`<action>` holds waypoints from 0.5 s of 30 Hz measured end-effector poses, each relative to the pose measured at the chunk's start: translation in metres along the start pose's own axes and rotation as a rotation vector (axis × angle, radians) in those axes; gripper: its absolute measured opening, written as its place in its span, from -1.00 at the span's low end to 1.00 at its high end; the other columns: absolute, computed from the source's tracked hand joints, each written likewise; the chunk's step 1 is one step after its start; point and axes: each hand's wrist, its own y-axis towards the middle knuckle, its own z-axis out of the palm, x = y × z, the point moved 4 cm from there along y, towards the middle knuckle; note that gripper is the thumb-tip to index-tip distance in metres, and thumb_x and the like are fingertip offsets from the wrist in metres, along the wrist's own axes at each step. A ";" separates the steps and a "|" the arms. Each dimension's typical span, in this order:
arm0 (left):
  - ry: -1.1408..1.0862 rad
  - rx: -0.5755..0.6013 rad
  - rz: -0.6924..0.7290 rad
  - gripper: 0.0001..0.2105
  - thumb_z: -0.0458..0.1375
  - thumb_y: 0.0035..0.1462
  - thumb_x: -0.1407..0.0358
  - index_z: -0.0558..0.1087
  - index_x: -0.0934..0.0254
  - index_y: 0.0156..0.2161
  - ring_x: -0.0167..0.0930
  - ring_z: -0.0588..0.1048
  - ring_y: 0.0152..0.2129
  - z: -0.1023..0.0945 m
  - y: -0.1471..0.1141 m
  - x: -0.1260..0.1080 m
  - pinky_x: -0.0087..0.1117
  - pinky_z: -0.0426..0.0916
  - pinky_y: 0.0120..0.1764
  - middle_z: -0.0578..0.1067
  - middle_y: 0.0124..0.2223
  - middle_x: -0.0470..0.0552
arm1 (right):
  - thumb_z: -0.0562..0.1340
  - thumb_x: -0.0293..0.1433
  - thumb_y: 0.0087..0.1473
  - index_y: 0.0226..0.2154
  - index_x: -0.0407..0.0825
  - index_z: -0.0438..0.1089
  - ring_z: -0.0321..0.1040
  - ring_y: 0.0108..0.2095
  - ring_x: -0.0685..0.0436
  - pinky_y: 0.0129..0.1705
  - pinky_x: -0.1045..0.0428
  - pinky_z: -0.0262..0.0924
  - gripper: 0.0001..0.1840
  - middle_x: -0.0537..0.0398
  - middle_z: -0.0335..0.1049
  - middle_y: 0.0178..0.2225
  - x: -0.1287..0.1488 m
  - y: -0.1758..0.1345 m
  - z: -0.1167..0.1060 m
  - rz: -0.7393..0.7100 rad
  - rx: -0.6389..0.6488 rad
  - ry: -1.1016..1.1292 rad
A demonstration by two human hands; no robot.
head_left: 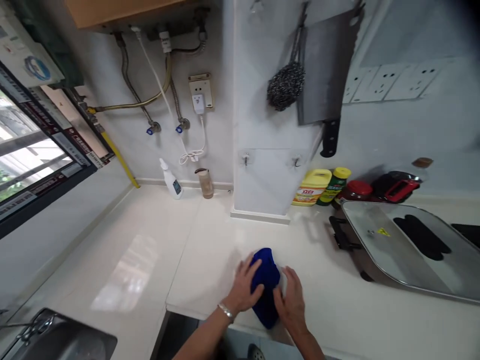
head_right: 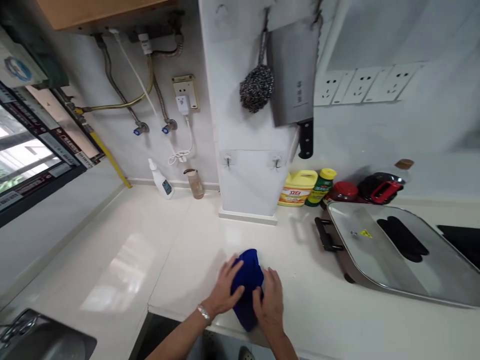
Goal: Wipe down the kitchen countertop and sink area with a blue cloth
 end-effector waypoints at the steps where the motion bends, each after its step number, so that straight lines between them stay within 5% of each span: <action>1: 0.026 -0.071 -0.053 -0.38 -0.07 0.32 0.09 -0.01 0.16 0.43 -0.23 -0.03 0.43 -0.018 -0.008 0.013 0.10 -0.09 0.41 -0.01 0.49 0.17 | 0.00 -0.23 0.28 0.33 -0.05 0.03 -0.10 0.36 -0.48 0.28 -0.45 0.03 -0.38 -0.26 0.04 0.32 0.011 0.005 0.010 -0.033 0.060 -0.039; 5: 0.252 -0.344 -0.414 -0.44 -0.24 0.34 0.17 0.20 0.32 0.34 -0.27 0.01 0.42 -0.091 -0.067 0.081 -0.02 -0.10 0.42 0.18 0.42 0.23 | 0.12 -0.22 0.22 0.32 0.04 0.15 -0.31 0.40 -0.63 0.28 -0.60 -0.18 -0.36 -0.18 -0.12 0.42 0.044 0.019 0.054 -0.093 0.277 -0.218; 8: 0.424 -0.407 -0.721 -0.39 -0.24 0.31 0.13 0.21 0.44 0.32 -0.10 -0.06 0.43 -0.126 -0.126 0.124 0.09 -0.06 0.38 0.19 0.40 0.35 | 0.16 -0.15 0.22 0.29 0.12 0.24 -0.28 0.39 -0.64 0.30 -0.61 -0.26 -0.39 -0.10 -0.12 0.44 0.044 0.015 0.062 -0.130 0.372 -0.262; 11: 0.520 -0.403 -0.943 -0.31 -0.31 0.30 -0.01 0.20 0.40 0.34 0.11 -0.08 0.40 -0.139 -0.174 0.144 0.26 -0.03 0.30 0.11 0.41 0.41 | 0.15 -0.12 0.25 0.32 0.15 0.20 -0.25 0.40 -0.55 0.35 -0.52 -0.25 -0.38 -0.02 -0.11 0.44 0.022 -0.002 0.039 -0.154 0.399 -0.284; 15: 0.620 -0.388 -0.906 -0.31 -0.34 0.28 -0.06 0.17 0.25 0.35 0.13 0.11 0.30 -0.138 -0.190 0.142 0.30 0.13 0.18 0.16 0.38 0.33 | 0.16 -0.15 0.23 0.32 0.11 0.20 -0.25 0.40 -0.54 0.34 -0.50 -0.18 -0.36 -0.02 -0.13 0.44 -0.029 -0.027 -0.021 -0.032 0.312 -0.420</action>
